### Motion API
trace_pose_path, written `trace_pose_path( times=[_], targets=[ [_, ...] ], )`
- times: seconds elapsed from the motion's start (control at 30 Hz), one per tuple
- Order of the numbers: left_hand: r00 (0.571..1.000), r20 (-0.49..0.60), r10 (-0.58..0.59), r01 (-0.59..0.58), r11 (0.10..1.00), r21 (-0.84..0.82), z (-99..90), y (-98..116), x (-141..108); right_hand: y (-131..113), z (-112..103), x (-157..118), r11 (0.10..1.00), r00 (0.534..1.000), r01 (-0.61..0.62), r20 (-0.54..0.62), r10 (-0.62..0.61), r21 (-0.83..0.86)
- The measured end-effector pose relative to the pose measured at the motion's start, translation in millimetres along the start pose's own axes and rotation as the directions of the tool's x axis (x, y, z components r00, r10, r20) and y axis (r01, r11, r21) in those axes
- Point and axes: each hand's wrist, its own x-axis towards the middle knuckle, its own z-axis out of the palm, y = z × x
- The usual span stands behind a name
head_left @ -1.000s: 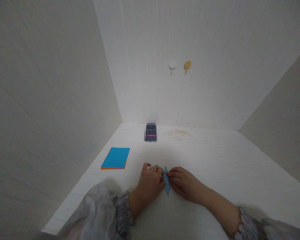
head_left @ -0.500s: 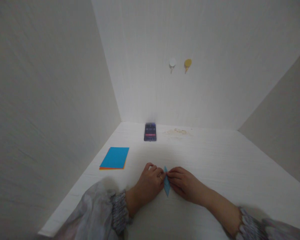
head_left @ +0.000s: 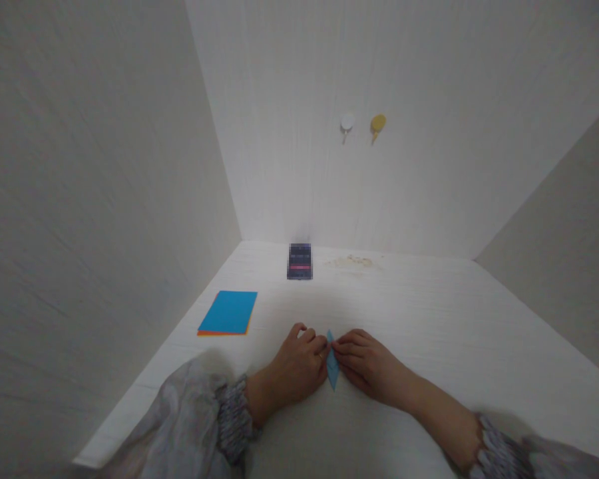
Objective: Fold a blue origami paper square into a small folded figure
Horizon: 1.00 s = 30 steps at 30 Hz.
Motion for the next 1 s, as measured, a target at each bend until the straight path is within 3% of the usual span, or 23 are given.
trace_pose_path(
  times=[0.33,1.0],
  targets=[
    [0.990,-0.033,0.137,-0.138,0.990,-0.023,2.8,-20,-11,3,5,-8,0.995,0.998,-0.066,-0.020,0.065,-0.068],
    [0.981,0.062,0.184,-0.183,0.983,-0.016,-6.1,-25,-14,0,-4,-6,0.994,0.998,-0.052,0.022,0.055,-0.092]
  ],
)
